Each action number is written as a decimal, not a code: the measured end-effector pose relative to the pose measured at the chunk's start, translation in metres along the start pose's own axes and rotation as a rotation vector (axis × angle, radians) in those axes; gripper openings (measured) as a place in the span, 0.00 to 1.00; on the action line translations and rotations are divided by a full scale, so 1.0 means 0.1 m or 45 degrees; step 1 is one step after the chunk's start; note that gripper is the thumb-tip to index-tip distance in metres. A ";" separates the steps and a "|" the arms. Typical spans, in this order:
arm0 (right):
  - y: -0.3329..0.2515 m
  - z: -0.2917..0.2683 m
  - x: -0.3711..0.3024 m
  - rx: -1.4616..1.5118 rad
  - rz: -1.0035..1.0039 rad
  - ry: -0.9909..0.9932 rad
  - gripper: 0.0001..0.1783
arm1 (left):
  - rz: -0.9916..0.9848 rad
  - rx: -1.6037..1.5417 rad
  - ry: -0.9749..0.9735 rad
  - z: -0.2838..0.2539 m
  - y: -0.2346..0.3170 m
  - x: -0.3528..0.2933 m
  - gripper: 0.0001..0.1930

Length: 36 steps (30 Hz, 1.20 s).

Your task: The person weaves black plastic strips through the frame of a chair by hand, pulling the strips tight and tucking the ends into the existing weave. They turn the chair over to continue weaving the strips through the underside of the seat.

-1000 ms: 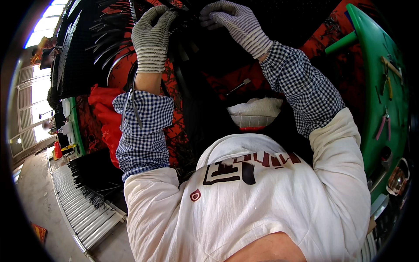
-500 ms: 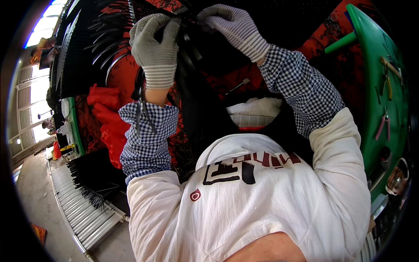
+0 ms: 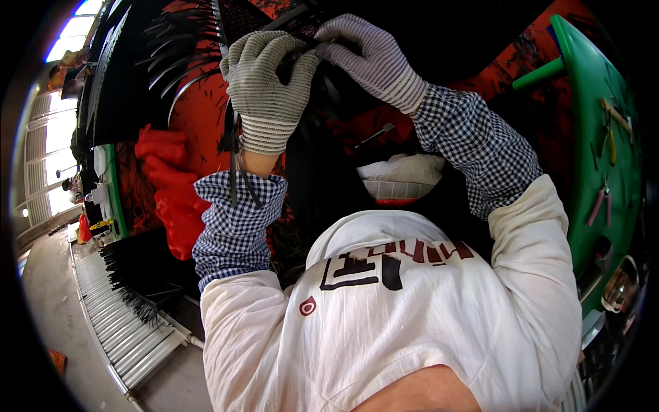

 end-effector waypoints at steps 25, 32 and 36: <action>0.47 -0.02 -0.18 0.077 0.655 0.001 0.16 | -0.141 0.396 -0.007 0.05 -0.09 0.08 0.23; 0.63 -0.13 -0.27 0.215 0.603 0.224 0.14 | -0.209 0.500 -0.182 0.30 -0.27 0.17 0.26; 0.62 -0.15 -0.27 0.402 0.524 0.316 0.12 | -0.276 0.297 -0.251 0.41 -0.34 0.26 0.24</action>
Point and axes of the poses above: each hand's wrist, its own x-axis towards the middle knuckle, its own z-axis out of the palm, y = z × x, the point moved 10 cm from there along x, towards the middle knuckle, and after that the axes turned 4 degrees about -z, right-handed, at the moved point
